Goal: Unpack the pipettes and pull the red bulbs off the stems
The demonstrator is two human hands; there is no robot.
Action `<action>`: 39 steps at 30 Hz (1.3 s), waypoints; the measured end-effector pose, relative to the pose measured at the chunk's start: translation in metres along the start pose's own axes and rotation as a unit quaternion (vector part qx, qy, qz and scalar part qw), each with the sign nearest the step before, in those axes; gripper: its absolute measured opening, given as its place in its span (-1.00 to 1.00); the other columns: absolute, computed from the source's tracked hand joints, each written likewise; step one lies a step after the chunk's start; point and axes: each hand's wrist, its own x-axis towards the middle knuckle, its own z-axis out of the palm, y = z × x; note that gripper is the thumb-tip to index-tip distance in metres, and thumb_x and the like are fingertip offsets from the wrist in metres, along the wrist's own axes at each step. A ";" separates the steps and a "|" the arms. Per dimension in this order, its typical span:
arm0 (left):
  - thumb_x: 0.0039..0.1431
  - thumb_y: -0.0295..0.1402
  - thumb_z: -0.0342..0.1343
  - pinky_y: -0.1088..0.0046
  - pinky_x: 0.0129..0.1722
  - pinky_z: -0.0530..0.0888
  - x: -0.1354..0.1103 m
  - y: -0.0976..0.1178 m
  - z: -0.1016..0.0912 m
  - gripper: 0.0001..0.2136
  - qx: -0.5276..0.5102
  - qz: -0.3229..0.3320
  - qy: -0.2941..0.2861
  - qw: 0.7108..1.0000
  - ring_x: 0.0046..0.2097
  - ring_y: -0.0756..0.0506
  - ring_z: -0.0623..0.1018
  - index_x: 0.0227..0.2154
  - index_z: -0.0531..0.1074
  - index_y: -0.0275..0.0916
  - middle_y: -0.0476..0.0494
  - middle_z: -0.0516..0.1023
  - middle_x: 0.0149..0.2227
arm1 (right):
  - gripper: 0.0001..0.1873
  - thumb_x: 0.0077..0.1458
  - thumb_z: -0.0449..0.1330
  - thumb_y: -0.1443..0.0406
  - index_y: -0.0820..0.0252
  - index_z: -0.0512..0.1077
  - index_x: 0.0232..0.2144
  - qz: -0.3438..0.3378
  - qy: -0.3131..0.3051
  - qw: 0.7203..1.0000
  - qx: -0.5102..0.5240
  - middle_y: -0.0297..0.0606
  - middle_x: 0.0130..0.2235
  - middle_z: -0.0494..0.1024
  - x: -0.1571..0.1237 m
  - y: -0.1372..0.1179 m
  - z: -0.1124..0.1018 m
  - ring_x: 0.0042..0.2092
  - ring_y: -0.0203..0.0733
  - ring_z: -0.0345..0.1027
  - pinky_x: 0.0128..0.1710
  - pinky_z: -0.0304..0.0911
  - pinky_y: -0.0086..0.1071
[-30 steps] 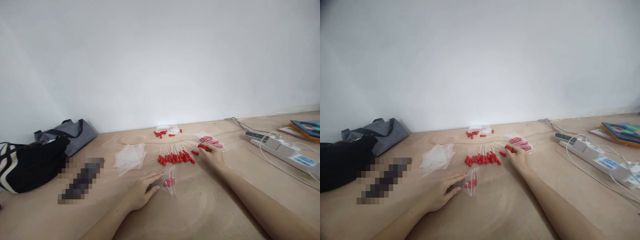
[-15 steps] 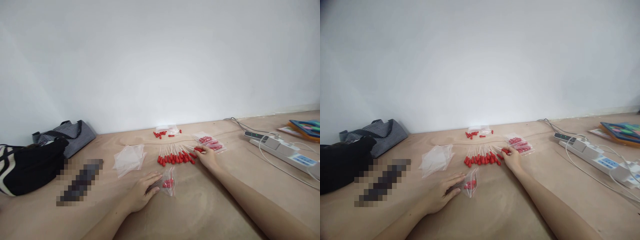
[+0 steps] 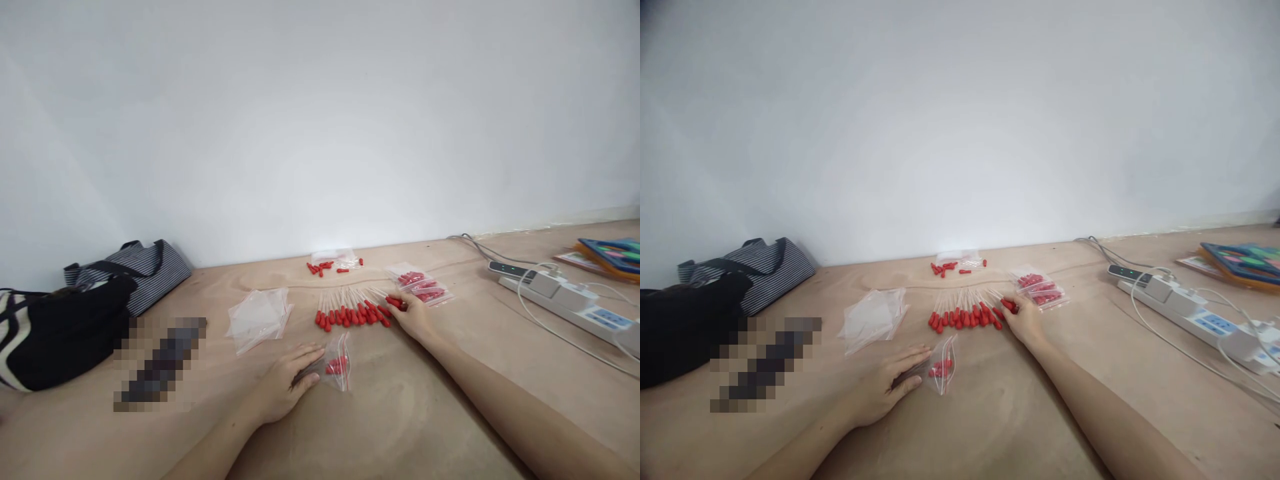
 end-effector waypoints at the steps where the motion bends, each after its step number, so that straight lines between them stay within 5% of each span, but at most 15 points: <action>1: 0.13 -0.26 -0.07 0.17 0.10 0.19 0.000 0.000 0.000 -0.63 0.001 0.000 0.001 1.000 0.12 -0.13 0.23 0.02 0.23 -0.10 -0.04 0.27 0.08 | -0.71 -0.18 0.12 0.19 0.17 0.47 -0.37 -0.008 -0.003 1.000 -0.006 -0.26 -0.32 0.51 -0.001 0.000 0.001 -0.35 -0.20 0.35 -0.30 0.24 -0.33; 7: 0.13 -0.27 -0.08 0.18 0.10 0.19 0.000 0.003 -0.003 -0.63 0.015 0.002 -0.011 1.000 0.12 -0.12 0.23 0.03 0.22 -0.10 -0.05 0.26 0.09 | -0.61 -0.19 0.15 0.12 0.20 0.43 -0.29 -0.044 0.003 0.997 -0.059 -0.19 -0.28 0.47 -0.006 0.000 0.000 -0.27 -0.15 0.33 -0.25 0.23 -0.29; 16: 0.12 -0.27 -0.07 0.16 0.09 0.19 -0.001 0.000 -0.002 -0.63 -0.005 0.012 -0.008 1.000 0.12 -0.12 0.23 0.03 0.22 -0.07 -0.04 0.26 0.09 | -0.52 -0.26 0.23 0.04 0.21 0.40 -0.29 0.003 -0.081 0.997 0.012 -0.16 -0.20 0.45 -0.005 0.005 -0.007 -0.24 -0.13 0.35 -0.26 0.26 -0.29; 25: 0.14 -0.26 -0.08 0.19 0.10 0.18 -0.001 0.002 -0.003 -0.62 0.009 0.003 -0.019 1.000 0.13 -0.12 0.21 0.04 0.20 -0.07 -0.04 0.25 0.10 | -0.60 -0.05 0.03 0.02 0.23 0.42 -0.44 0.027 -0.113 0.991 0.065 -0.24 -0.41 0.51 -0.002 0.001 -0.017 -0.37 -0.20 0.37 -0.35 0.24 -0.36; 29: 0.14 -0.25 -0.09 0.19 0.11 0.16 -0.001 0.004 -0.005 -0.61 0.021 -0.010 -0.022 0.999 0.13 -0.12 0.21 0.05 0.19 -0.08 -0.04 0.24 0.10 | -0.63 -0.02 0.01 0.05 0.22 0.41 -0.43 0.007 -0.040 0.998 0.045 -0.24 -0.42 0.50 -0.003 -0.005 -0.023 -0.42 -0.21 0.34 -0.42 0.20 -0.38; 32: 0.13 -0.25 -0.08 0.19 0.11 0.17 -0.002 0.004 -0.005 -0.61 0.016 -0.011 -0.021 1.000 0.13 -0.12 0.21 0.05 0.19 -0.09 -0.05 0.23 0.11 | -0.70 -0.01 0.04 0.12 0.21 0.40 -0.37 -0.084 0.024 0.995 0.050 -0.25 -0.41 0.47 -0.016 -0.026 -0.023 -0.42 -0.26 0.28 -0.42 0.17 -0.39; 36: 0.12 -0.27 -0.07 0.19 0.10 0.18 -0.002 0.004 -0.004 -0.61 0.010 -0.008 -0.011 1.000 0.12 -0.12 0.23 0.04 0.21 -0.09 -0.05 0.26 0.09 | -0.84 0.00 0.09 0.23 0.14 0.42 -0.50 -0.255 -0.183 0.949 0.027 -0.30 -0.46 0.46 -0.048 -0.061 -0.012 -0.36 -0.28 0.26 -0.28 0.12 -0.35; 39: 0.11 -0.28 -0.06 0.19 0.09 0.19 -0.001 0.003 -0.002 -0.62 0.011 -0.001 -0.002 1.000 0.11 -0.12 0.24 0.03 0.22 -0.10 -0.06 0.27 0.08 | -0.90 -0.03 0.13 0.24 0.04 0.46 -0.43 -0.288 -0.268 0.919 -0.026 -0.35 -0.42 0.45 -0.069 -0.078 0.001 -0.33 -0.27 0.23 -0.23 0.05 -0.31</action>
